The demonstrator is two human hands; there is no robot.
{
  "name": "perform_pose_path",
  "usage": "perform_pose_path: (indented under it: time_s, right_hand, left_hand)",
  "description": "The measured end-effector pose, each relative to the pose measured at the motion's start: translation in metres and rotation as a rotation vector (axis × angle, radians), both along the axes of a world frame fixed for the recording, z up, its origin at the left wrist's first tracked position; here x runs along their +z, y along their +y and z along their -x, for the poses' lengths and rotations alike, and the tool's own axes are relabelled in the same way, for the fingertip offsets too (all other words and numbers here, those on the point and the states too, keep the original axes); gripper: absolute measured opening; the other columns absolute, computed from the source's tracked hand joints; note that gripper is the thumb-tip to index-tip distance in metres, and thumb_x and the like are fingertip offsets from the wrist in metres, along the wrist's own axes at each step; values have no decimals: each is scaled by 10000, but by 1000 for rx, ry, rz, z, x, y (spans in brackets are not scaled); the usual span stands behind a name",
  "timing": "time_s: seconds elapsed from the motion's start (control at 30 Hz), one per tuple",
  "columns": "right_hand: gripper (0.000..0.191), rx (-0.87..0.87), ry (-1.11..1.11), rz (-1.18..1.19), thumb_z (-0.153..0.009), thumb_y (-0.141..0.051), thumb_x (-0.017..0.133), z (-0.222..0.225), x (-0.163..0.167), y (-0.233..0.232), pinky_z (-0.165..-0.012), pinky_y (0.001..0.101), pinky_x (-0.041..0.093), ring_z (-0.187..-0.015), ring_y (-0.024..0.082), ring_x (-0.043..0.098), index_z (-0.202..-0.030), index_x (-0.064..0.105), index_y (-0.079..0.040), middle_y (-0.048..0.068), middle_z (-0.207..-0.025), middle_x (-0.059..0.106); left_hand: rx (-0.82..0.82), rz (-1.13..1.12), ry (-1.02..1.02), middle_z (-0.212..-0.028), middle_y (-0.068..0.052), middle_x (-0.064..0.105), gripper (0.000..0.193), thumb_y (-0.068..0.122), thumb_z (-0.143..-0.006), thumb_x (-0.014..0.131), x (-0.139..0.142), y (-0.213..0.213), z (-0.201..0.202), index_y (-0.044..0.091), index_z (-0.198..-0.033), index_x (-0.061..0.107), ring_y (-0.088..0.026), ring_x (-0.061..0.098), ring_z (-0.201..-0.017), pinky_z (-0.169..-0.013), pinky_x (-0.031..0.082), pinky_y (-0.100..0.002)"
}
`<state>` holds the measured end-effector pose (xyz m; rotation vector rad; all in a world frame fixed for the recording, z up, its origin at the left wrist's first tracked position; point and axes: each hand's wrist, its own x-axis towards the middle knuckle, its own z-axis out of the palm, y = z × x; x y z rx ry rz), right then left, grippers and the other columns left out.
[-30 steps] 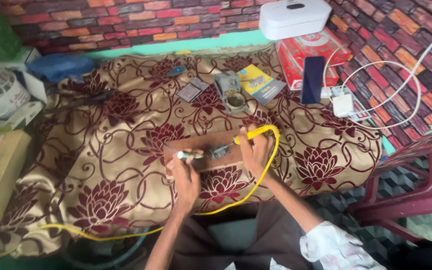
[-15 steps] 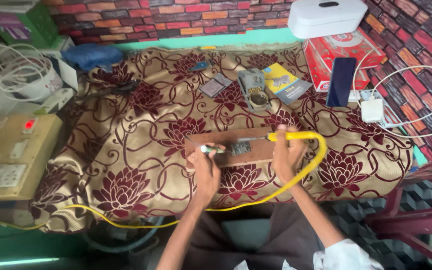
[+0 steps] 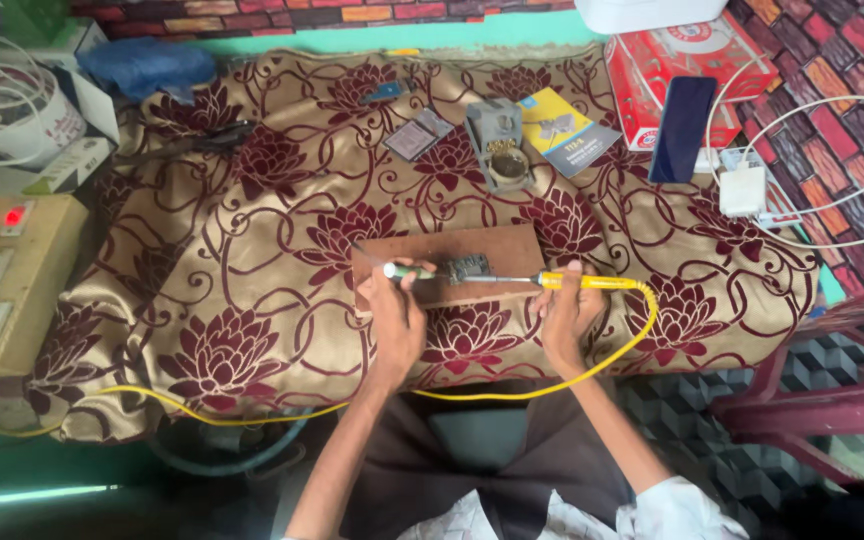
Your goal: The person uses a soldering iron and solder wire to work on a small circuit board placed on a wooden block. The hands repeatedly apply heat and solder to specific points on the board while seated at a table.
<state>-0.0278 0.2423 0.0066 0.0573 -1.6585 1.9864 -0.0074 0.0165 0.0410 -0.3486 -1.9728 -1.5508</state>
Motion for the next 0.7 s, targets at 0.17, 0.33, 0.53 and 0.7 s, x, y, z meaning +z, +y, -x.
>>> perform_pose_path:
  time_s: [0.17, 0.33, 0.53, 0.7]
  right_hand:
    - [348, -6, -38, -31, -1118, -283, 460, 1, 3, -5, -472, 249, 457, -465, 100, 502, -913, 526, -10, 45, -611, 521]
    - [333, -4, -42, -88, -1111, -241, 471, 1, 15, -5, -450, 250, 450, -448, 86, 486, -873, 530, -15, 35, -585, 504]
    - [326, 6, -50, -179, -1056, -133, 522, 14, 37, -4, -373, 262, 393, -397, 73, 445, -743, 516, -39, 14, -538, 502]
    - [393, -44, 75, -414, -1053, -61, 581, 17, 61, -6, -499, 293, 282, -539, 94, 348, -695, 419, -34, 16, -607, 408]
  left_hand:
    - [95, 125, 22, -1055, -159, 736, 252, -120, -936, 405, 1, -1, -1, -21, -1153, 488, -313, 639, -997, -955, 394, -420]
    - [11, 14, 15, -1084, -146, 712, 228, -108, -985, 382, -1, 1, 1, -12, -1177, 460, -280, 661, -1034, -986, 450, -401]
    - [80, 108, 5, -1041, -155, 756, 228, -113, -952, 417, -1, 0, 1, -19, -1148, 487, -283, 661, -971, -919, 425, -421]
    - [153, 188, -14, -1021, -140, 788, 184, -99, -958, 451, -2, 1, 0, -19, -1110, 517, -304, 647, -897, -870, 387, -432]
